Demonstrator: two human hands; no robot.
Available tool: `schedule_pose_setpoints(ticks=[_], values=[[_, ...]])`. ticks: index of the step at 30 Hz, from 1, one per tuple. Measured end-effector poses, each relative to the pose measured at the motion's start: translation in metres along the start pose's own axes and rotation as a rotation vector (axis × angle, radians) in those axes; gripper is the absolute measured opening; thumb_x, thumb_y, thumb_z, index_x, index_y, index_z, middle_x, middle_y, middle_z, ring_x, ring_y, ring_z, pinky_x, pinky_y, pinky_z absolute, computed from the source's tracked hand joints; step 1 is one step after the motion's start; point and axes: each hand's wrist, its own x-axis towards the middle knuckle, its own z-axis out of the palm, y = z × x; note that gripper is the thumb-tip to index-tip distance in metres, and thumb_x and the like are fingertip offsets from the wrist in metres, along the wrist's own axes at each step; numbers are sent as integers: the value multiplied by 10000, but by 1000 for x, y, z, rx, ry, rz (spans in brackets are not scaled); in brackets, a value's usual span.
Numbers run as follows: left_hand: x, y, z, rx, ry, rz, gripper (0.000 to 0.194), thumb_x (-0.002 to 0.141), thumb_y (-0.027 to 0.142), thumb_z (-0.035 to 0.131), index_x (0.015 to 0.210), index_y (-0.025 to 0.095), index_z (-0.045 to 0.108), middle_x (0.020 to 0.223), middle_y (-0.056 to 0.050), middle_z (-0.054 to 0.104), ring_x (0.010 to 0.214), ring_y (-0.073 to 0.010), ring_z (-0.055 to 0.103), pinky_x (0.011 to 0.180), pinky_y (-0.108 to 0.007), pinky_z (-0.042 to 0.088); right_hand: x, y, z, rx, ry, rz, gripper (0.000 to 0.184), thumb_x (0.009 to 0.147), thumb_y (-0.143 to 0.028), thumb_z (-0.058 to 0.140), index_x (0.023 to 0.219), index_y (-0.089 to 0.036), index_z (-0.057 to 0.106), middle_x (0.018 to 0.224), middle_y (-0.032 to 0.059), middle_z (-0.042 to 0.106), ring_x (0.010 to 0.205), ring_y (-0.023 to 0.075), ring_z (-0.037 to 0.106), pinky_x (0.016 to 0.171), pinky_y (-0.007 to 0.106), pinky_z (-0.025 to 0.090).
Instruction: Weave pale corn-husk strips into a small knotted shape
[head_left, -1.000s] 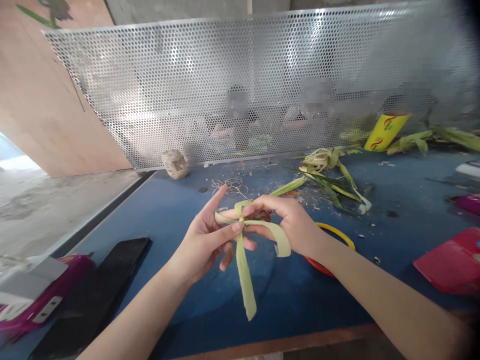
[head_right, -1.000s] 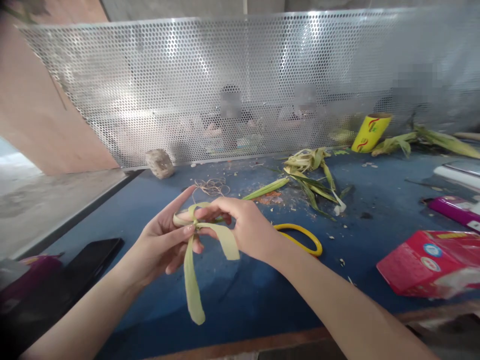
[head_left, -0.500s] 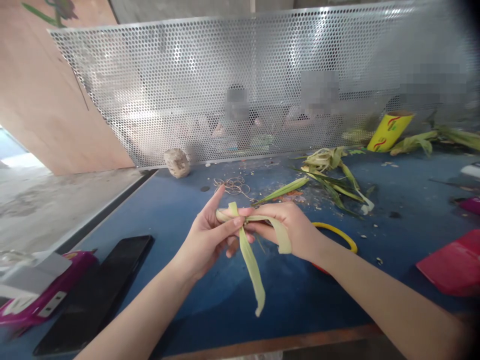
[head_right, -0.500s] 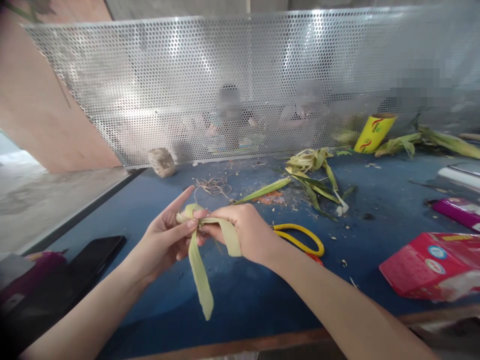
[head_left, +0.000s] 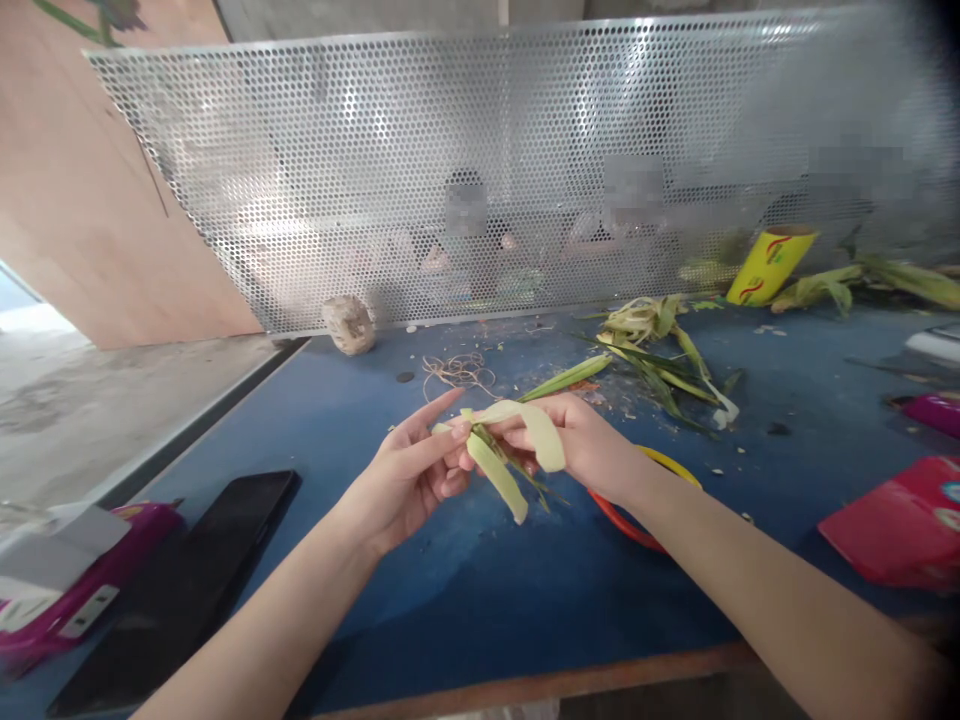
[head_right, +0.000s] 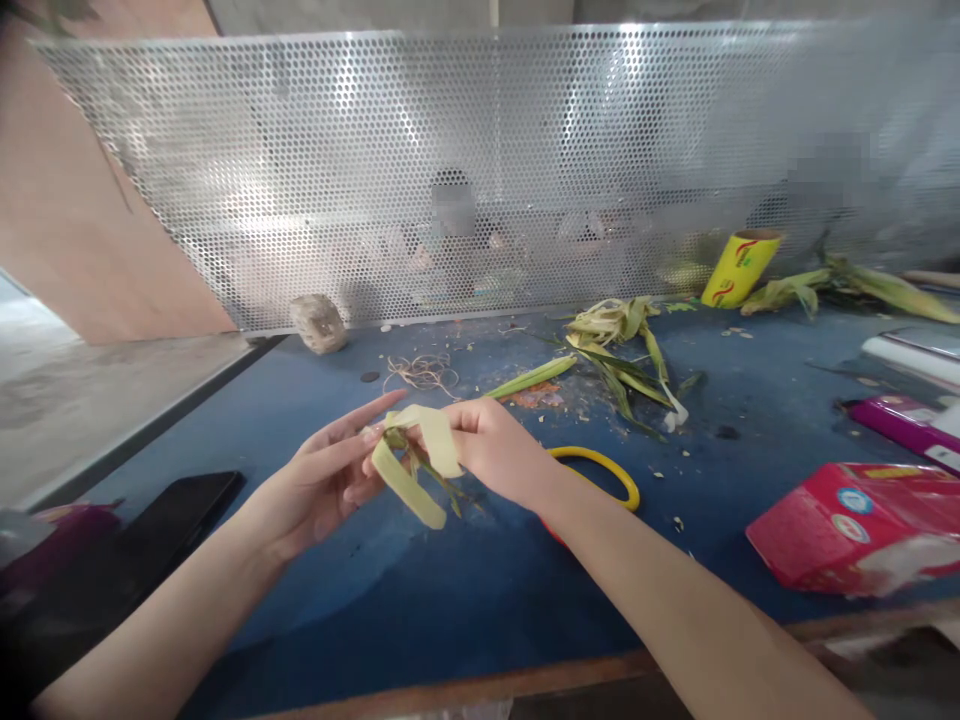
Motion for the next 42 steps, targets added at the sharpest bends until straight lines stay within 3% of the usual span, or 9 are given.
schedule_pose_setpoints(ticks=[3,6,11,16,27,31,36,42], values=[[-2,1,0,-50,-34,-65,654,672,84,717,1265,73,442,553,21,594,437,-51,500,387,-128,366,-2,-3,1,38,-10,4,197,758,-314,657,769,-126,712,591,0,607,477,65,429,462,210,343],[-3,-1,0,-24,-113,-40,648,656,98,737,1247,135,472,626,12,636,466,-70,536,384,-139,351,-3,-6,2,-25,-26,1,174,718,-301,698,756,-131,696,634,7,634,530,86,505,495,215,399],[-1,-3,-1,37,-109,57,701,667,74,732,1292,176,430,713,-5,698,415,-42,496,416,-164,363,-3,-5,2,-195,37,-30,191,700,-329,708,680,-147,655,603,-20,591,534,84,494,466,195,390],[-1,-3,0,105,-30,168,895,631,45,751,1383,210,294,724,2,728,357,-43,483,366,-166,361,-4,-3,2,-315,95,-79,185,752,-336,657,703,-158,661,628,-14,583,549,90,482,480,206,384],[-5,-4,7,159,4,246,998,615,70,769,1418,198,190,723,-7,732,440,-107,605,379,-175,388,-2,0,2,-289,54,-96,169,766,-335,649,746,-168,666,691,8,661,647,133,592,587,233,456],[-5,-8,8,209,55,324,983,641,73,747,1424,216,170,728,-4,729,444,-118,615,406,-194,404,-2,-3,2,-325,52,-92,183,774,-345,643,742,-165,658,708,20,671,659,145,607,584,243,464],[-8,-7,11,178,49,377,910,692,137,717,1421,254,186,863,-56,727,454,-125,616,399,-211,367,0,-6,1,-160,-52,-177,145,802,-314,622,823,-178,668,715,15,679,712,148,642,672,266,508],[-6,2,9,-31,117,286,682,734,126,633,1328,143,299,852,-75,707,555,-157,633,430,-226,409,5,5,-2,-131,145,-223,162,742,-298,675,861,-192,644,790,15,672,717,146,645,701,291,527]])
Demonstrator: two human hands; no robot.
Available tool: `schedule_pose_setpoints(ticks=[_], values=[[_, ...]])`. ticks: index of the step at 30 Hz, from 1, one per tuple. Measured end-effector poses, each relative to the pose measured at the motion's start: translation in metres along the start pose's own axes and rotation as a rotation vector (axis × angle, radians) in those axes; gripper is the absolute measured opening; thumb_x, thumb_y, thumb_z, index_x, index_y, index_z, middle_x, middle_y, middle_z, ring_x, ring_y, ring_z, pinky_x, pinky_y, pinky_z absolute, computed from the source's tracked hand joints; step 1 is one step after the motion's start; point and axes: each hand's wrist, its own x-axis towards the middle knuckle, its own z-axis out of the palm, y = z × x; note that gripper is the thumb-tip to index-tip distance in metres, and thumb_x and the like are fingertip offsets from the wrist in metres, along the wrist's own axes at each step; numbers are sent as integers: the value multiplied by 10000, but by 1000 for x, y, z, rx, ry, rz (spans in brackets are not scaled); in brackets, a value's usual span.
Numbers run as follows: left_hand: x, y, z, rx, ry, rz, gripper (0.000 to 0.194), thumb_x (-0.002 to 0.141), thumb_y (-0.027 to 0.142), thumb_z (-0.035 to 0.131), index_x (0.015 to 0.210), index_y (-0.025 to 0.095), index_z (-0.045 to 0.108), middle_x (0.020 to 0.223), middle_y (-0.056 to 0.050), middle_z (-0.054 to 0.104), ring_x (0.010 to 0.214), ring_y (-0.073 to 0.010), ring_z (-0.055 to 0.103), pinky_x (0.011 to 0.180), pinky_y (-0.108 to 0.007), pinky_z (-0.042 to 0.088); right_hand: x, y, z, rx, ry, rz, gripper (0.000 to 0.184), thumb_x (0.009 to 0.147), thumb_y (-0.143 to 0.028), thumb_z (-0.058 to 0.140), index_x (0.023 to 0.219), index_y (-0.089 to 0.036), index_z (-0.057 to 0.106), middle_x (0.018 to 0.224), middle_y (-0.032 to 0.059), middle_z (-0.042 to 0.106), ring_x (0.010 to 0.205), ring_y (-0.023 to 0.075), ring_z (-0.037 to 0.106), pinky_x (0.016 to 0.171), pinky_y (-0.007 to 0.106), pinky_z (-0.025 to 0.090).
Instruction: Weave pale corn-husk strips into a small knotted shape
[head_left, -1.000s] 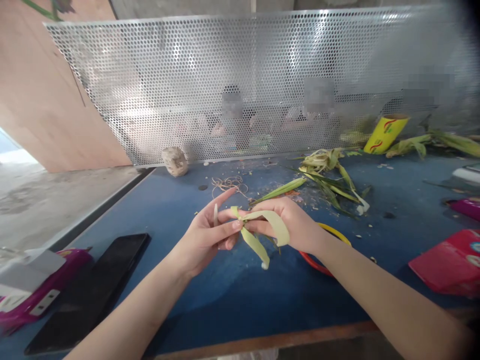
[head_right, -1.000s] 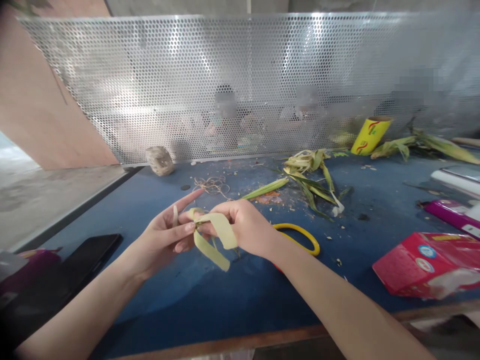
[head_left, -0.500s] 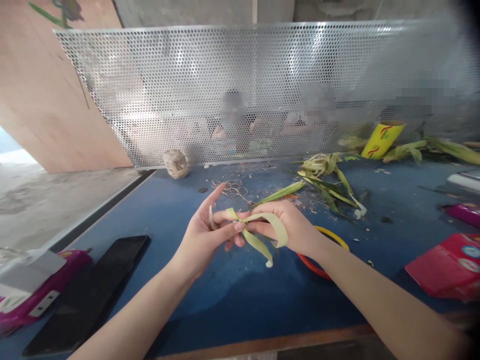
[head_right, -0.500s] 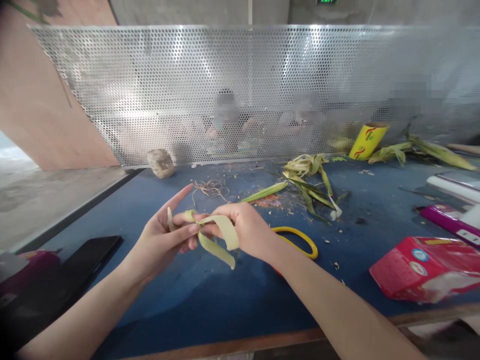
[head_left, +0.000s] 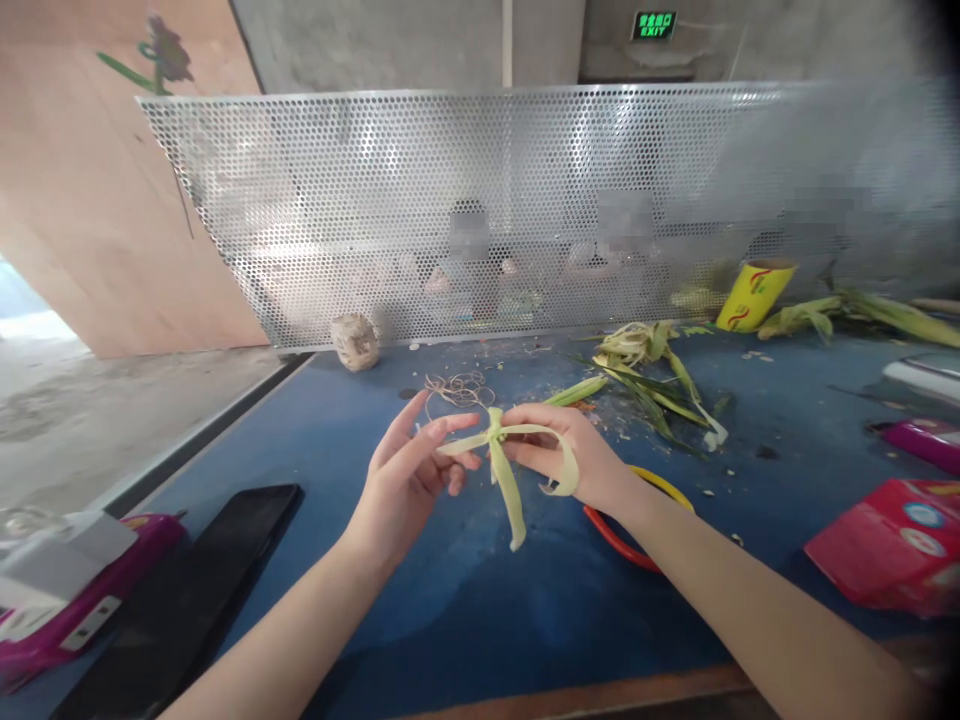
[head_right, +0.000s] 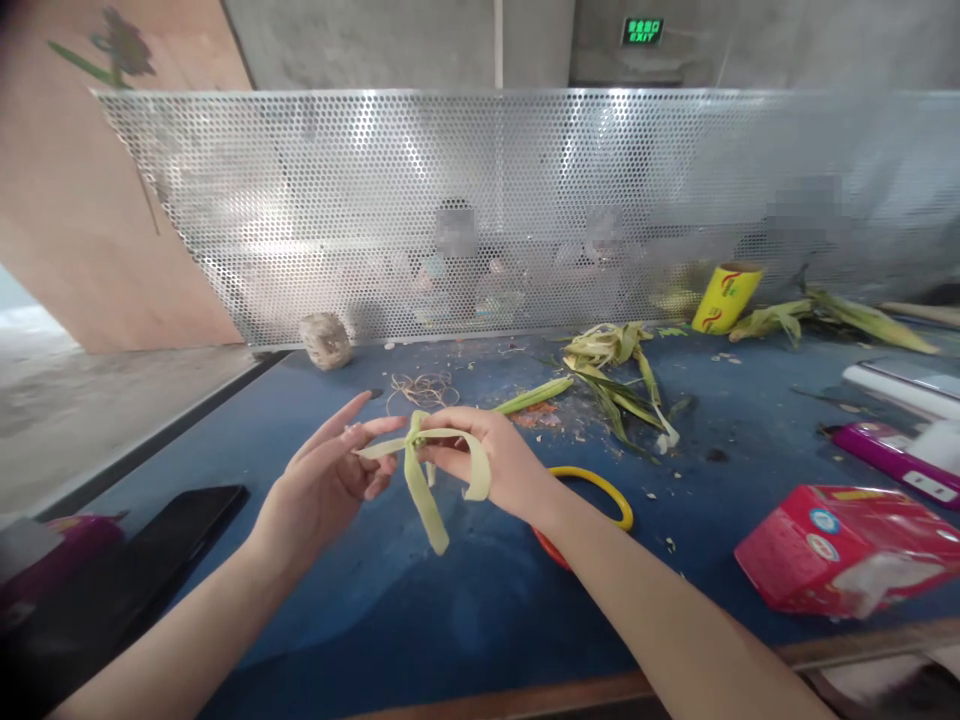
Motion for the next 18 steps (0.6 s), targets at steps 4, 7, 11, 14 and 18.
schedule_pose_setpoints(ticks=[4,7,11,14,18], values=[[1,-8,-2,-29,-7,-164,738,769,107,570,1375,91,148,786,-96,697,656,-187,647,541,-274,470,2,2,-1,-46,126,-83,106,743,-257,666,829,-201,642,788,18,674,699,151,645,705,310,532],[-3,-20,-3,210,-27,-227,906,764,144,619,1419,141,-7,860,-105,704,672,-195,652,520,-268,449,3,0,-2,-98,144,-118,96,776,-236,627,864,-214,659,891,34,691,803,165,652,769,331,536],[-10,-29,-2,227,-53,-3,1058,748,97,643,1408,318,-154,974,-20,707,855,-165,646,657,-242,462,2,1,-1,-85,68,-101,206,782,-182,614,985,-210,634,977,49,684,856,165,650,802,337,541],[-12,-27,-3,287,-66,84,1027,798,134,604,1398,291,-215,965,-1,714,976,-170,620,849,-277,438,1,3,0,-20,-17,-36,332,805,-151,585,1132,-204,569,878,29,671,788,141,647,774,315,544],[-12,-25,-6,322,-129,-193,961,883,231,499,1330,276,-350,965,-46,718,942,-196,654,889,-385,433,1,2,-1,-63,19,73,450,813,-144,568,1251,-194,477,771,5,616,764,147,618,715,309,537]])
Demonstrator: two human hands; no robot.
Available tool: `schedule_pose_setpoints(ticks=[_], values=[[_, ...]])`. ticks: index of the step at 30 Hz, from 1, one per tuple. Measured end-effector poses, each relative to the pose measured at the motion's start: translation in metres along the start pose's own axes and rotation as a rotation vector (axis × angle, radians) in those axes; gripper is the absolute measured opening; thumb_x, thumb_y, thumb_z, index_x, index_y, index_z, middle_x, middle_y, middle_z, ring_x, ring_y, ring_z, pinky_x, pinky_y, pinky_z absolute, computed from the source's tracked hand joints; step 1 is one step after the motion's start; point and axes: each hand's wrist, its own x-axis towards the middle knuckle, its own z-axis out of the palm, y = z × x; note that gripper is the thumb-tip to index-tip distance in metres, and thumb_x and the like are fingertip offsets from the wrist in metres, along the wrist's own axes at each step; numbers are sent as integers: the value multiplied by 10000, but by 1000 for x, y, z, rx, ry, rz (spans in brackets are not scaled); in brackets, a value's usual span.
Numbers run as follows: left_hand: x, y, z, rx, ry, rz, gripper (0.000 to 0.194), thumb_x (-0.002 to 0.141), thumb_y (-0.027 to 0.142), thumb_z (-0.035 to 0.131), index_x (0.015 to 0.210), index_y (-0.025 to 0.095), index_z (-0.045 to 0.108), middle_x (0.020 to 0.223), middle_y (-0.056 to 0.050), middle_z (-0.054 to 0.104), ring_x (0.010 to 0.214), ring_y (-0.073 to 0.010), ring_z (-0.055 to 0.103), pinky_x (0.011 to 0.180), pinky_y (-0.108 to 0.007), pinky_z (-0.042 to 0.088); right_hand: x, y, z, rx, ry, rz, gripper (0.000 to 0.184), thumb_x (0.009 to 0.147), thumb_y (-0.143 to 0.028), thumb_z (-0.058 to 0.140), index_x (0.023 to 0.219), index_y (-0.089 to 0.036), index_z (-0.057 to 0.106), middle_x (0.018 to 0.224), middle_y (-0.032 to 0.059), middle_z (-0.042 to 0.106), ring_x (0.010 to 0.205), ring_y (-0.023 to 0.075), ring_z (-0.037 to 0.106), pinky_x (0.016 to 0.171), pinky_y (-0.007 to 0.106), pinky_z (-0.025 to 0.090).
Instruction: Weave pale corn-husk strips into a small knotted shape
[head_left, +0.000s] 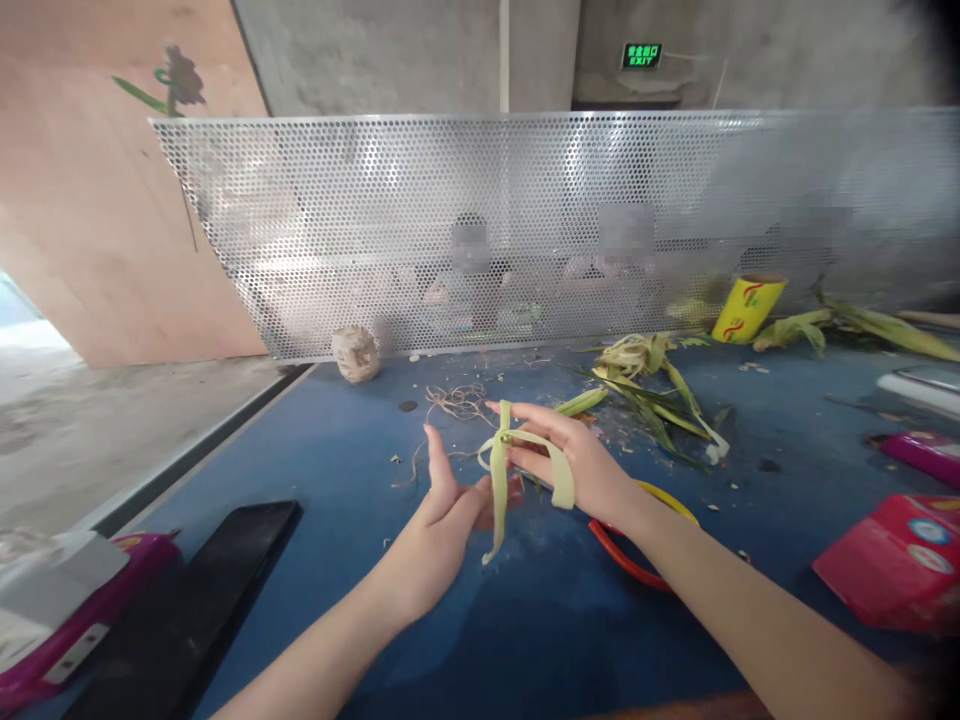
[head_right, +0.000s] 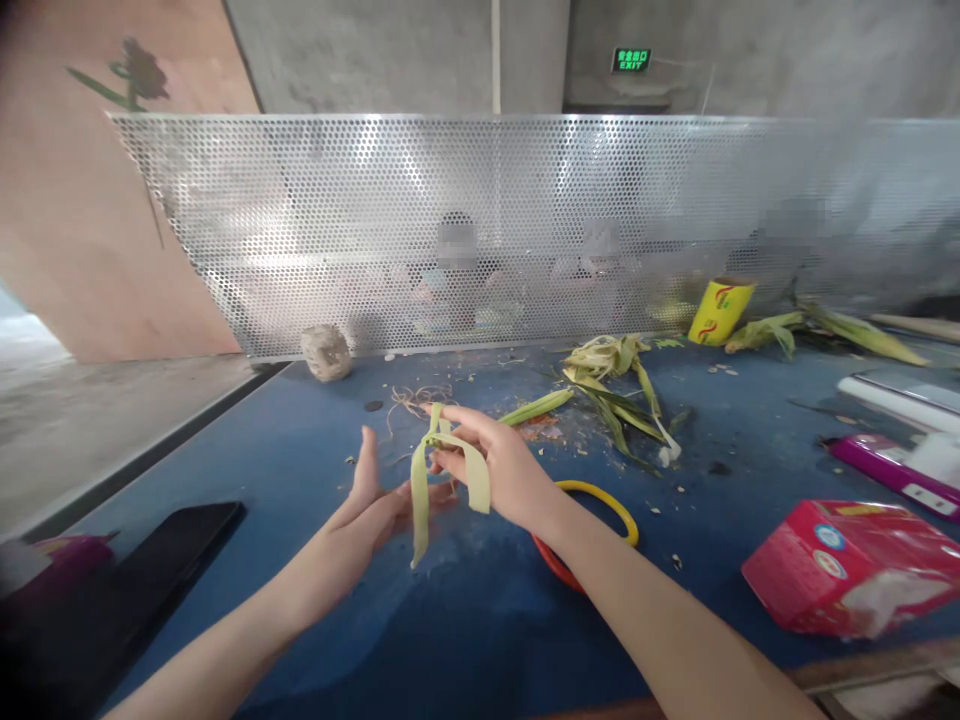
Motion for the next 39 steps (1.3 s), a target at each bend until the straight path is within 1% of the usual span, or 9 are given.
schedule_pose_setpoints(ticks=[3,14,16,19,22,27,31,34,39], values=[[-1,2,1,-55,-57,-98,960,889,253,488,1303,313,-377,985,-70,713,876,-229,680,779,-415,480,-1,0,0,-22,-42,59,463,836,-162,534,1289,-191,442,771,13,600,736,154,600,685,319,531],[-3,8,2,47,-12,89,829,901,276,409,1379,275,-269,1067,-71,681,1003,-230,614,902,-431,418,-1,-1,0,9,-69,4,481,834,-204,554,1306,-229,460,788,7,624,753,151,596,743,329,530],[-4,10,1,71,-2,110,823,894,303,419,1397,267,-233,949,-45,702,860,-199,648,836,-382,462,-1,-2,0,25,-89,0,466,827,-207,566,1285,-229,480,806,9,628,747,147,594,760,336,524],[-5,13,-1,231,148,142,709,892,365,386,1442,246,-46,538,52,589,451,-139,528,505,-270,453,0,-2,-3,48,-107,-8,366,827,-245,580,1190,-200,562,798,14,628,741,141,591,765,329,509],[-4,14,-3,339,288,299,584,881,314,409,1408,226,173,481,83,451,443,-113,421,464,-231,385,1,-2,-8,46,-162,-17,254,840,-316,575,1046,-185,645,691,0,601,712,132,583,744,301,490],[3,3,-3,171,31,266,873,794,183,539,1424,233,-63,903,-39,611,731,-144,564,587,-260,454,-1,-1,-13,174,-266,62,288,798,-376,629,1025,-200,645,825,32,649,687,119,587,651,252,478],[9,-3,-5,130,-40,307,1035,767,190,614,1392,327,-200,1168,-95,576,926,-187,583,690,-307,479,-2,-2,-13,245,-310,139,237,807,-367,624,929,-169,671,666,0,603,590,94,551,553,200,438],[7,-1,-5,147,-78,342,1027,787,208,623,1399,326,-193,1206,-103,584,1057,-212,551,850,-377,440,-2,0,-10,365,-361,168,230,807,-367,623,815,-141,665,566,-30,549,471,58,463,466,172,372],[0,0,-1,96,-313,355,912,889,253,487,1364,307,-290,1182,-127,612,961,-191,605,845,-390,441,-2,7,-8,449,-459,137,305,837,-414,570,808,-123,657,478,-41,514,398,52,407,425,185,297]])
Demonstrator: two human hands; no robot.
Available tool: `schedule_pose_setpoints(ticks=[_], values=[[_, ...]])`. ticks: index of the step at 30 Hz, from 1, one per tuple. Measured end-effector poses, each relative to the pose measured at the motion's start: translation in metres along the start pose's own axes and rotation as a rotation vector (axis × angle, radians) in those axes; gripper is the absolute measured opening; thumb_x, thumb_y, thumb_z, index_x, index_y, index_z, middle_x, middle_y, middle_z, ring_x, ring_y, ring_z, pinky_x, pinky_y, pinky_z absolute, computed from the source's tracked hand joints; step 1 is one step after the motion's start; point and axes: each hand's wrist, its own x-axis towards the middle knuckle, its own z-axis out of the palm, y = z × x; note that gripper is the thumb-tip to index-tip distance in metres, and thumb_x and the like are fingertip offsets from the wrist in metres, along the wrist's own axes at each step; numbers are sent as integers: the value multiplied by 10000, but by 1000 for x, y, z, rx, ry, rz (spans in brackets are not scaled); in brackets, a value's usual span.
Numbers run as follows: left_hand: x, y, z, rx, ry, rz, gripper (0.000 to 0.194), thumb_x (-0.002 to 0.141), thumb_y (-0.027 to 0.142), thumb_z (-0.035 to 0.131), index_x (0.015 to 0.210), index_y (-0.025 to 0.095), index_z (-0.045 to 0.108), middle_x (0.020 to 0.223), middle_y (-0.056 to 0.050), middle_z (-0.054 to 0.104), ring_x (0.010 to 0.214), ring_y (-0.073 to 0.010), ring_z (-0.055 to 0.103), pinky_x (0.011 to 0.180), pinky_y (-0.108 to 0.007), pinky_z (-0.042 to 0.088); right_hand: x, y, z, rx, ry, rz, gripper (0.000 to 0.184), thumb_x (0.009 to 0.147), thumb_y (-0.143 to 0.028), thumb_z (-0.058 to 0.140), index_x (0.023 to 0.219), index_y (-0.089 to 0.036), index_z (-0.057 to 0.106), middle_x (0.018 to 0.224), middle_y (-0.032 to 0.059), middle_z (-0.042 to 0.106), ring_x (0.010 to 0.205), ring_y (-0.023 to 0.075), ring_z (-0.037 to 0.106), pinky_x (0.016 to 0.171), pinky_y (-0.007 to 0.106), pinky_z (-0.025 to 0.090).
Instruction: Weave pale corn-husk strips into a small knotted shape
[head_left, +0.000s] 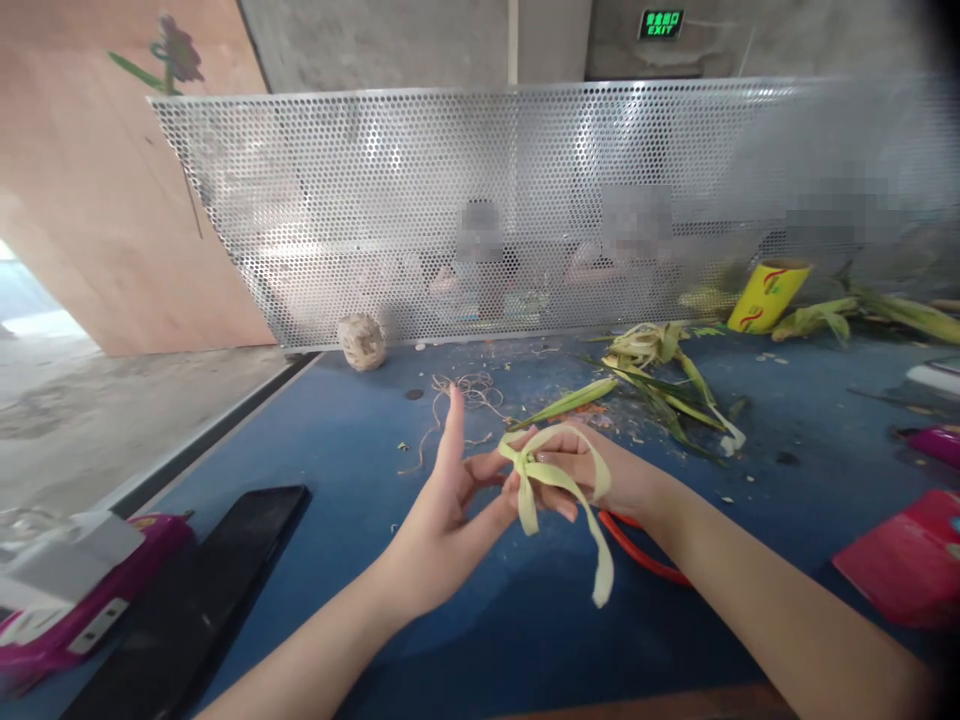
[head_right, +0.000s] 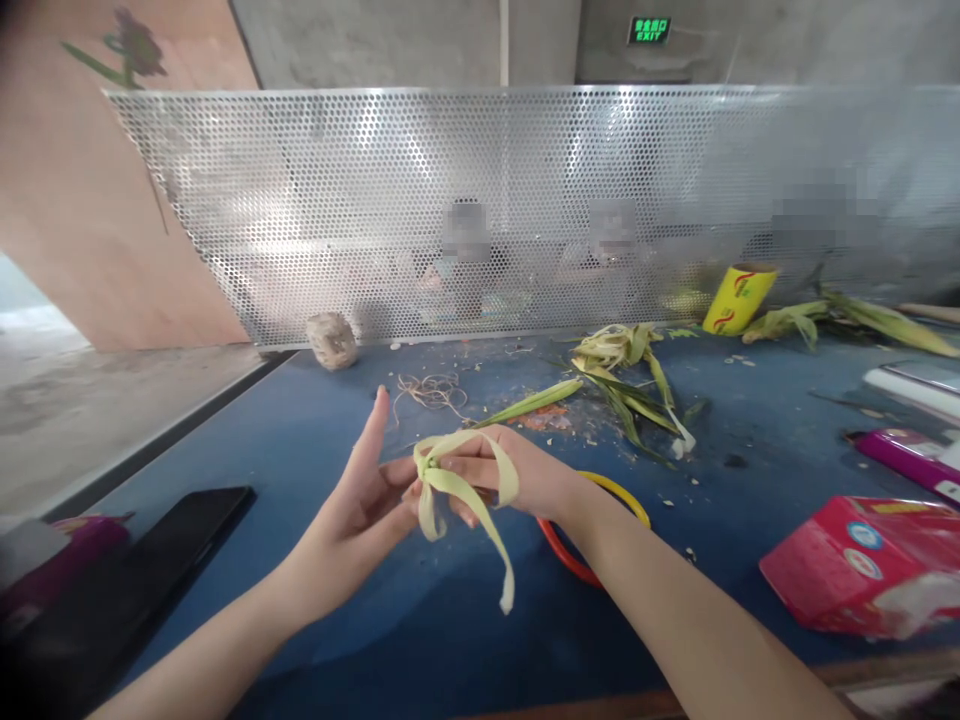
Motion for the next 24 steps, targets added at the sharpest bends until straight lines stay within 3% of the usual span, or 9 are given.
schedule_pose_setpoints(ticks=[4,7,12,15,17,19,20,22,24], values=[[-1,-5,-1,95,-12,104,920,886,248,493,1361,313,-291,1243,-107,575,1023,-174,562,920,-377,401,-1,0,-2,-38,9,68,353,843,-441,545,754,-112,633,482,-24,529,413,65,436,440,201,313],[0,-5,-3,274,100,104,936,857,221,536,1394,282,-228,1040,-58,674,975,-170,555,928,-365,388,0,-1,1,-55,85,155,322,791,-436,615,765,-116,607,559,-32,525,432,46,410,415,182,277],[1,4,0,234,211,12,907,829,191,565,1429,311,-104,751,2,689,627,-135,586,610,-265,482,5,2,3,-147,51,144,283,798,-418,604,775,-136,600,655,-7,574,567,89,514,522,210,396],[2,13,5,106,354,-10,871,796,159,600,1435,331,34,752,1,692,452,-87,531,439,-207,447,8,4,-2,-367,256,126,222,831,-364,556,886,-157,615,819,37,635,733,140,587,645,264,457],[3,17,7,38,419,-53,813,766,157,631,1413,316,165,792,-15,699,396,-77,526,356,-183,411,6,1,-4,-649,564,-15,169,848,-290,517,922,-169,609,892,55,635,789,156,586,714,305,463],[5,18,6,-13,441,-106,817,717,150,680,1388,272,229,818,-38,705,434,-116,589,335,-186,422,1,-5,-1,-959,824,-292,132,846,-198,486,911,-177,600,904,60,620,783,159,570,739,324,455],[6,17,5,-38,441,-134,848,688,143,705,1383,248,231,829,-50,708,491,-151,631,350,-199,448,-3,-9,2,-1056,824,-438,136,847,-160,464,881,-184,594,864,55,617,761,159,565,718,317,453],[8,13,1,-93,434,-178,896,652,128,733,1381,210,219,863,-73,713,647,-212,687,446,-242,522,-10,-15,12,-1107,692,-651,176,841,-100,440,887,-211,569,811,35,616,738,154,571,679,294,454],[10,7,-2,-132,432,-179,911,647,109,731,1386,197,205,905,-84,716,799,-233,695,586,-267,556,-15,-17,24,-1139,456,-652,207,823,-68,448,909,-228,549,796,15,616,707,135,570,652,267,453]])
